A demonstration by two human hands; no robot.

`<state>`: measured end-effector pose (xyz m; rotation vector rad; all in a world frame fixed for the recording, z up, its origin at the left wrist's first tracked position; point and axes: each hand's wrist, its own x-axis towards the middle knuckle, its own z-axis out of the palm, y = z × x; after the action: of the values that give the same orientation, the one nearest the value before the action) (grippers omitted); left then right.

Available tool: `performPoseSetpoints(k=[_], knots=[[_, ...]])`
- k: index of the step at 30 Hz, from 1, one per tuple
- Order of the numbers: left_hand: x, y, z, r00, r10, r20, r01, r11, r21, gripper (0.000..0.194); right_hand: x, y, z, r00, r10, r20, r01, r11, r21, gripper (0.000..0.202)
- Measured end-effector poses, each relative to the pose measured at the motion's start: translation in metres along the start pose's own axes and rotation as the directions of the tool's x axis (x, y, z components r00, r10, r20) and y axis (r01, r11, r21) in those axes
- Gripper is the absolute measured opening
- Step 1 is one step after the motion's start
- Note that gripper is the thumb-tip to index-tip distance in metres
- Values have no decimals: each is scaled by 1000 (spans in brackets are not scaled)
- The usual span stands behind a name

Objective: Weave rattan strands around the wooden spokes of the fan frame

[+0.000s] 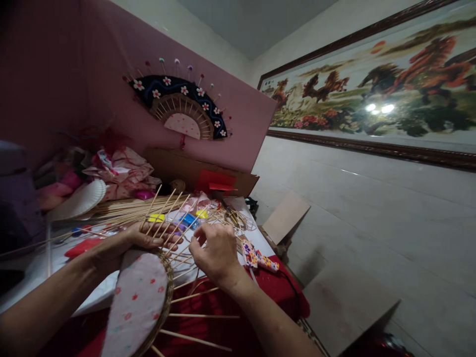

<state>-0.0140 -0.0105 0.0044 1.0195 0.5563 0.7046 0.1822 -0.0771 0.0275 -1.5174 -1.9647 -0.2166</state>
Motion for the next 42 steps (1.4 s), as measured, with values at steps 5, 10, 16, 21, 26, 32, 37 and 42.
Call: performPoseSetpoints(k=[5,10,16,21,26,32,37,42], knots=[[-5,2,6,1000,13,22,-14,1000,1,37,1,-2,4,997,77,-14,-78,997,-13,6],[-6,2,6,998,23,54,-23,1000,-11,35,1,-3,5,994,104,-23,-104,995,-11,4],[-5,2,6,999,20,45,-20,1000,-1,38,1,-7,5,995,97,-31,-97,995,18,9],[-3,2,5,999,10,36,-10,1000,-9,39,0,-5,5,996,84,-26,-84,996,22,10],[-2,1,3,998,18,58,-17,999,-29,36,1,0,4,996,84,-2,-84,995,52,12],[-3,1,3,999,20,35,-19,1000,-23,38,1,2,0,997,72,-13,-71,995,73,19],[-6,2,6,999,20,25,-19,999,-26,38,-3,-1,1,999,37,-12,-36,997,72,3],[-6,1,5,999,25,23,-24,999,-35,36,-1,1,3,1000,29,3,-29,998,53,6]])
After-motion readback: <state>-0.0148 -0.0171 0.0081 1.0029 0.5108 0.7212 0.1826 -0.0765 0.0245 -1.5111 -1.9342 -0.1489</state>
